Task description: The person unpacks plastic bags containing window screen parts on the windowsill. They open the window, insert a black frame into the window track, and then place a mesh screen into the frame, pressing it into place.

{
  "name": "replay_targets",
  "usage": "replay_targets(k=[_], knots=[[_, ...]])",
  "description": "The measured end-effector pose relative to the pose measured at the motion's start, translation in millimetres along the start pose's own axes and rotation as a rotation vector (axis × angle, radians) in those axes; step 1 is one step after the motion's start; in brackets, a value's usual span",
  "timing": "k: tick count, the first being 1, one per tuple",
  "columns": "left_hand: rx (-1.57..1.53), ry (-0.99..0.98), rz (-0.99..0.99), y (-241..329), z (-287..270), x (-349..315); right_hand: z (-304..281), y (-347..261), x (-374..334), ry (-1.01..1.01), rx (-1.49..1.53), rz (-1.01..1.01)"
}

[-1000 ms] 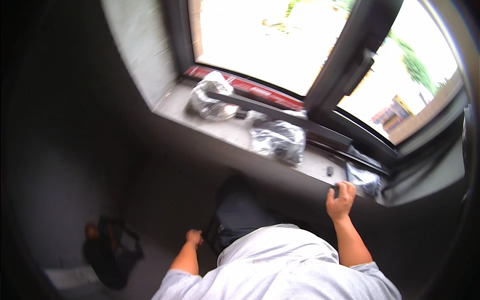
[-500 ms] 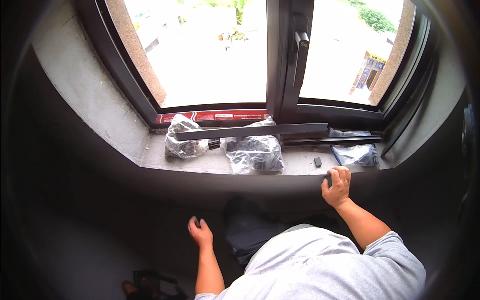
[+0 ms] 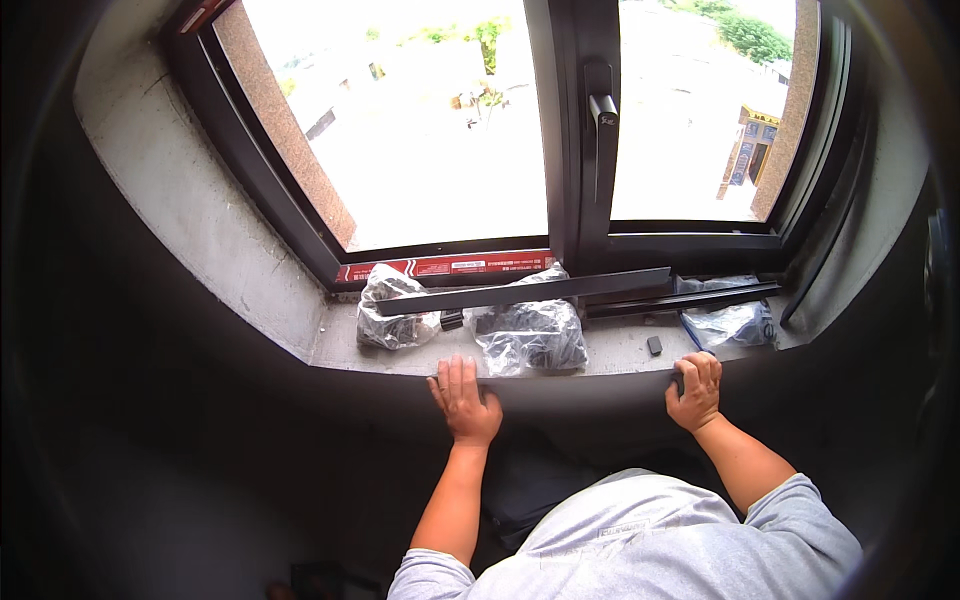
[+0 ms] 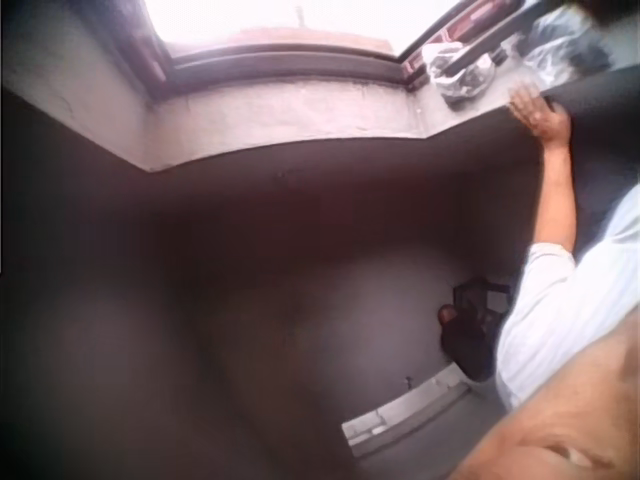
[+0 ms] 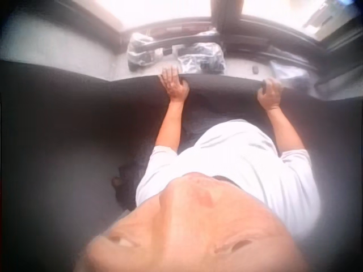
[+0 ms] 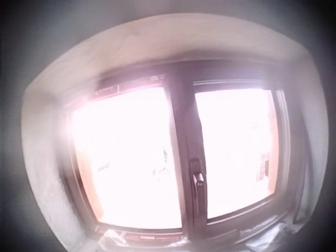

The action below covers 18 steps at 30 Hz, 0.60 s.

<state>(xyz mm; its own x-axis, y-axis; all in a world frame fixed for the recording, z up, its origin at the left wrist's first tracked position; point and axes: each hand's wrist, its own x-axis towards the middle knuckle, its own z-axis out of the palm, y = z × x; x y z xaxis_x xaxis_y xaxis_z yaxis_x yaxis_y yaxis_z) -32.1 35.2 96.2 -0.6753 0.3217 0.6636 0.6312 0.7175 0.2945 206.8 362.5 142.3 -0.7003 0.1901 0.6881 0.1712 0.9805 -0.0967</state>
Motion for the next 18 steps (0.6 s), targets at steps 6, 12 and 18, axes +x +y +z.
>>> replay_targets(k=[6, 12, 18], knots=[[-0.052, 0.021, -0.008, 0, 4, -1, 0, 5, -6, 0.014, -0.004, -0.052], [-0.058, 0.013, -0.015, 0, 2, -2, 1, 8, -10, -0.002, -0.004, -0.073], [-0.068, 0.017, -0.012, -1, 1, -2, 2, 8, -15, -0.016, -0.017, -0.066]])
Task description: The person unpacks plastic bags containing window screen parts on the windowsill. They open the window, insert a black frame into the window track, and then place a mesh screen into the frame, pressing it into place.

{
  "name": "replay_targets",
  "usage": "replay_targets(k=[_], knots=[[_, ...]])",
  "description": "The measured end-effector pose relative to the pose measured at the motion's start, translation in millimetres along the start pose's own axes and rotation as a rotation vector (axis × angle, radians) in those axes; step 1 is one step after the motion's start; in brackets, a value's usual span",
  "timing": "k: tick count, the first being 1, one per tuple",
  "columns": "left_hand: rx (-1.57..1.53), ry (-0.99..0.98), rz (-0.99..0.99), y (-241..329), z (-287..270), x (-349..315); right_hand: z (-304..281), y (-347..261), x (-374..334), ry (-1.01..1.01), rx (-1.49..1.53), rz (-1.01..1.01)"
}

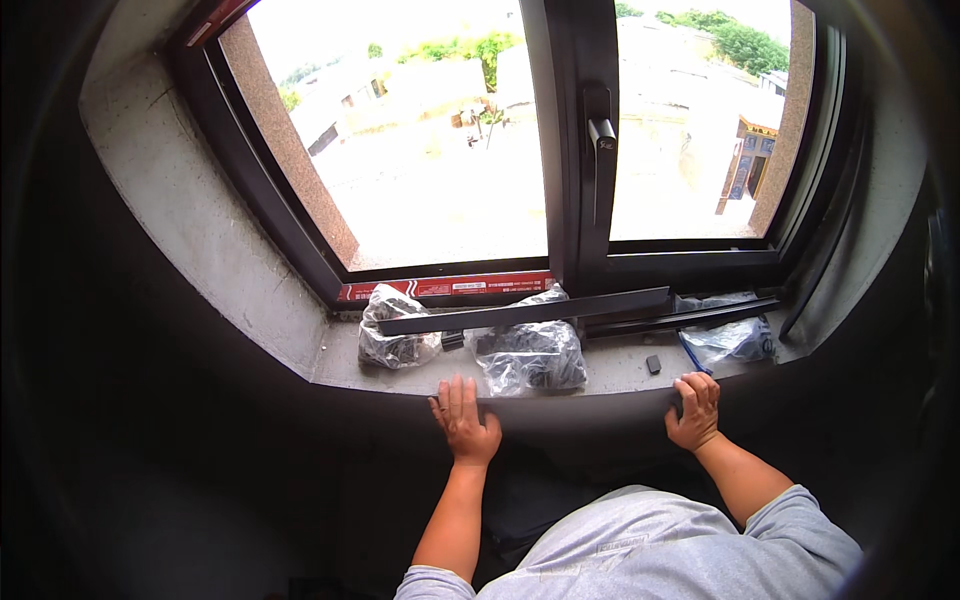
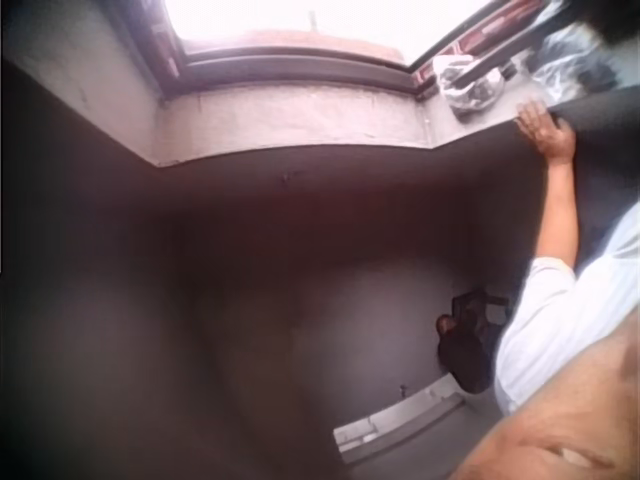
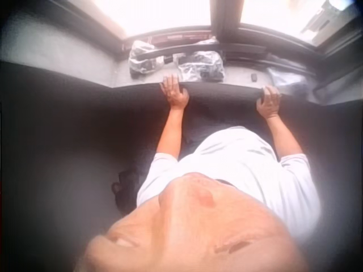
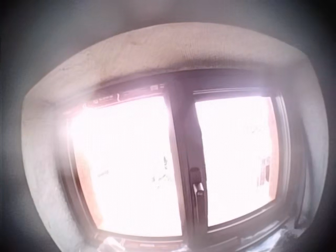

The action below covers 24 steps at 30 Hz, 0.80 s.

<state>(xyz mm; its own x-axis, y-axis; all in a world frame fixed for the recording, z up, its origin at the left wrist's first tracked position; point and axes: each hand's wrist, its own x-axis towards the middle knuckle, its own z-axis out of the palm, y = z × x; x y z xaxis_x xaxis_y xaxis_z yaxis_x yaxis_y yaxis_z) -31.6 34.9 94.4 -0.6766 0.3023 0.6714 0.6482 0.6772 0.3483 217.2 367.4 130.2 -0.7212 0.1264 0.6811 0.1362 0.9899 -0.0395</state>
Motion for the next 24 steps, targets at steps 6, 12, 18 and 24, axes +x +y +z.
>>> replay_targets(k=[6, 12, 18, 24], knots=[[0.003, 0.007, 0.006, -0.3, -0.6, -0.1, -0.2, -2.3, 0.6, 0.004, 0.009, 0.011], [-0.008, 0.004, 0.006, 0.1, -1.4, 0.3, -1.2, -2.6, 0.2, 0.005, 0.008, 0.012], [-0.009, 0.001, 0.007, -0.7, -2.8, -0.8, -0.4, -2.1, -0.4, -0.002, 0.004, 0.006], [0.001, 0.013, 0.013, -1.4, -1.3, -1.3, -1.2, -1.8, 0.0, -0.003, 0.007, -0.001]])
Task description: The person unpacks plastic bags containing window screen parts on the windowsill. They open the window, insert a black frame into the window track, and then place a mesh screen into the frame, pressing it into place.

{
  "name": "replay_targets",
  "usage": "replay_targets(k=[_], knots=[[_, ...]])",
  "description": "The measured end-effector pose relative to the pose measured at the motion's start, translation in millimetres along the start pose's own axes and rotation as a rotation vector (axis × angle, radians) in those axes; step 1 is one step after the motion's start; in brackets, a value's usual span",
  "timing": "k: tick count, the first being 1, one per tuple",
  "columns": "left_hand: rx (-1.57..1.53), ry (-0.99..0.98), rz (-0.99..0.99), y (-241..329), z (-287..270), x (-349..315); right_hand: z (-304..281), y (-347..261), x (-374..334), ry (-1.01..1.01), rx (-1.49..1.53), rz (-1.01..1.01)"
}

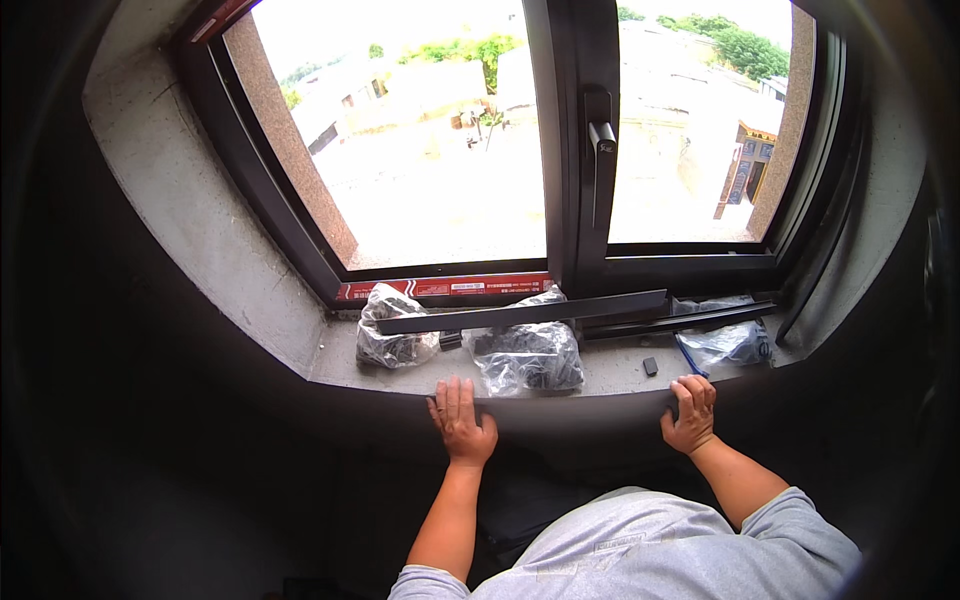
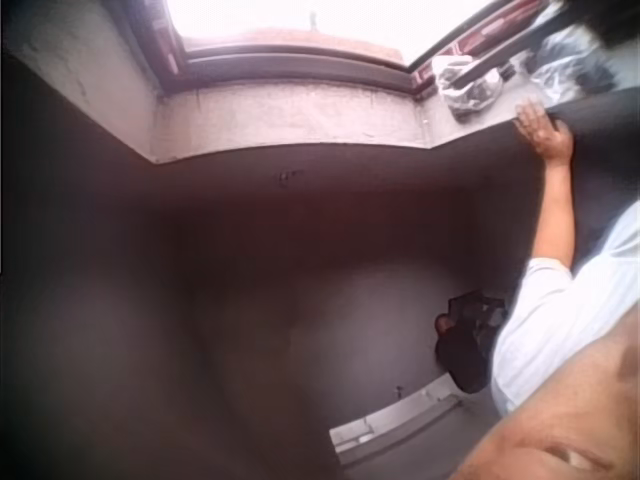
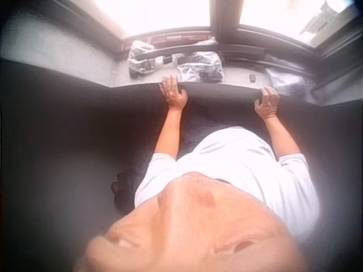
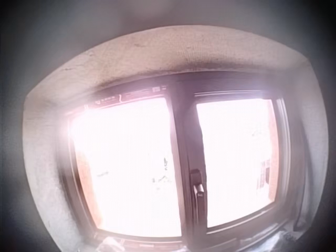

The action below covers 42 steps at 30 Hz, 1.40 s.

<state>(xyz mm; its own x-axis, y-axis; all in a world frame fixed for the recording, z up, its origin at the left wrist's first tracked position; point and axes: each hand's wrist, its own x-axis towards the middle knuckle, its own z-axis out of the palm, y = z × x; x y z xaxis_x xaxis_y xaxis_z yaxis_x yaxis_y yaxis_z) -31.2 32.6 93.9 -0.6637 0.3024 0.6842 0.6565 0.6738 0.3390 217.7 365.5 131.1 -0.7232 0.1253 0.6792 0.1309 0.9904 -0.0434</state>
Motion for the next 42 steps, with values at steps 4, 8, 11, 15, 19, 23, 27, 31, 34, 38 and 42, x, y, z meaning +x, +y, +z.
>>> replay_targets(k=[4, 8, 11, 15, 19, 23, 27, 31, 34, 38, 42], knots=[[0.007, -0.003, -0.002, -1, 1, 0, 1, 0, -1, -0.001, -0.008, 0.003], [0.000, -0.004, -0.002, 0, 0, 1, 2, 0, -1, -0.001, -0.004, 0.009], [-0.007, -0.002, 0.001, -1, 1, 1, 3, 1, -2, -0.002, 0.002, 0.016], [-0.019, -0.006, -0.005, -2, 0, -1, 2, -1, -1, 0.000, 0.006, 0.023], [-0.017, -0.009, -0.006, -2, -3, -3, 3, -1, -2, 0.008, 0.019, 0.017], [-0.020, -0.013, 0.012, -2, 2, -2, 0, 2, -5, 0.015, 0.001, 0.019], [-0.007, -0.017, 0.036, -7, 5, -3, 3, 2, -6, 0.032, -0.004, 0.036], [0.014, -0.015, 0.044, -9, -2, -4, 7, 2, -2, 0.020, 0.036, 0.028], [0.003, -0.009, 0.061, -7, 1, 0, 8, 6, -6, 0.005, 0.042, 0.030], [-0.008, -0.018, 0.067, -8, 1, 0, 5, 5, -6, 0.015, 0.050, 0.042], [-0.003, -0.028, 0.072, -8, 0, -1, 3, 6, -6, 0.016, 0.052, 0.039]])
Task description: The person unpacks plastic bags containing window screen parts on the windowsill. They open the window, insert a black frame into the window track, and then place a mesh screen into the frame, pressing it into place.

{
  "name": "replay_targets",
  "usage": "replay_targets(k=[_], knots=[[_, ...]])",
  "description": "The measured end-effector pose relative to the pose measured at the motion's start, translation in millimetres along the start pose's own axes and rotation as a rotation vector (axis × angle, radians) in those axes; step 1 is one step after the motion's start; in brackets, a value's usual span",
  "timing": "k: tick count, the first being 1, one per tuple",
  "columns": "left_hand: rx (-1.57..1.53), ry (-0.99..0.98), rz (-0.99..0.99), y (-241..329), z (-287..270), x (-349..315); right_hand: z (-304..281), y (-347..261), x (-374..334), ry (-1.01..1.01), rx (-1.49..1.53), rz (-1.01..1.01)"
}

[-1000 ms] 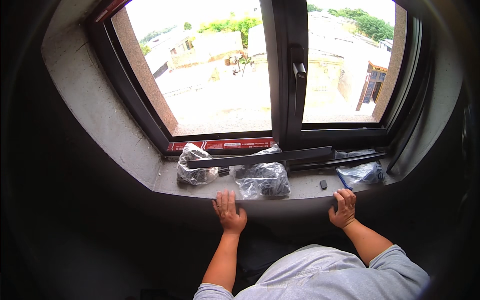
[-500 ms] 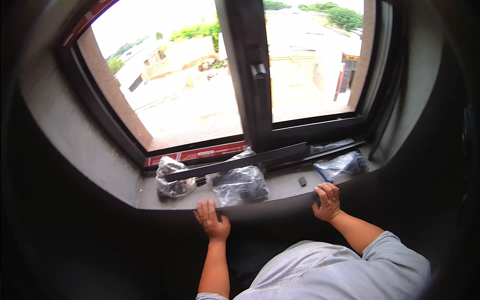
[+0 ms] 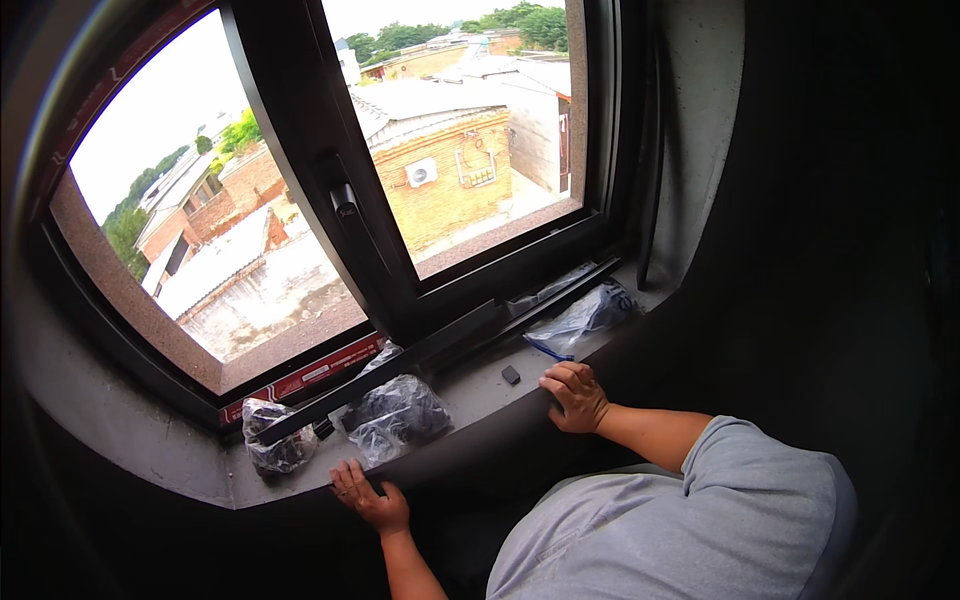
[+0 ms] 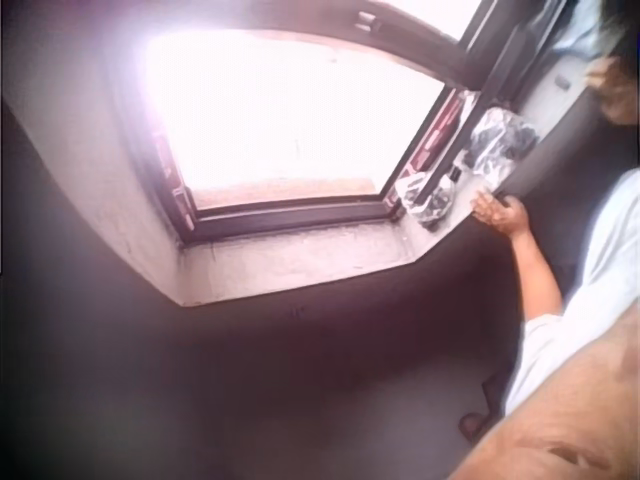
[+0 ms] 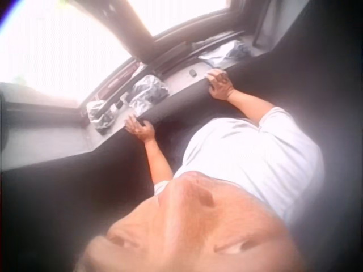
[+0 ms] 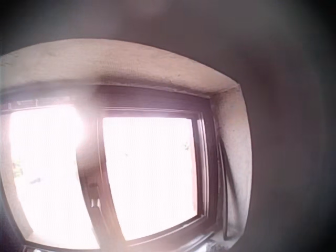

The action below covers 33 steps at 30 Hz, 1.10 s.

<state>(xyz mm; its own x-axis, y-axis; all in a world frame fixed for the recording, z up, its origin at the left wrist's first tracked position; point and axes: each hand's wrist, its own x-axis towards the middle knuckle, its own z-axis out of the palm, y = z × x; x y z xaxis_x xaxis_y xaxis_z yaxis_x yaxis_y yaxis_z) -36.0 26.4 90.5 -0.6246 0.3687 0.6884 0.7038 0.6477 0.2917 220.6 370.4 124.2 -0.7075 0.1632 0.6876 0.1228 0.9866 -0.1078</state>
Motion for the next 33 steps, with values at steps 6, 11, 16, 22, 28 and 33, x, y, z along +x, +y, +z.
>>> replay_targets(k=[6, 11, 16, 22, 28, 33], knots=[[0.006, -0.006, -0.014, 2.8, -2.8, -1.1, 0.7, 1.5, -2.8, -0.011, -0.001, -0.005], [0.001, -0.011, -0.027, 0.5, -1.4, -2.8, -0.4, 0.4, 1.0, 0.015, -0.004, -0.022], [-0.003, 0.008, -0.010, -0.1, -1.6, -2.9, 0.9, 0.0, 1.2, 0.013, -0.013, -0.020], [-0.009, -0.015, -0.045, 6.0, -3.8, -1.2, 1.3, 0.9, -0.6, 0.012, -0.014, -0.015], [-0.019, -0.004, -0.062, 4.8, -2.7, -2.9, -1.2, -1.9, 2.7, 0.009, -0.027, -0.022], [-0.029, 0.012, -0.035, 2.6, -2.1, -2.4, -0.7, -0.8, 1.1, 0.005, -0.016, -0.021]])
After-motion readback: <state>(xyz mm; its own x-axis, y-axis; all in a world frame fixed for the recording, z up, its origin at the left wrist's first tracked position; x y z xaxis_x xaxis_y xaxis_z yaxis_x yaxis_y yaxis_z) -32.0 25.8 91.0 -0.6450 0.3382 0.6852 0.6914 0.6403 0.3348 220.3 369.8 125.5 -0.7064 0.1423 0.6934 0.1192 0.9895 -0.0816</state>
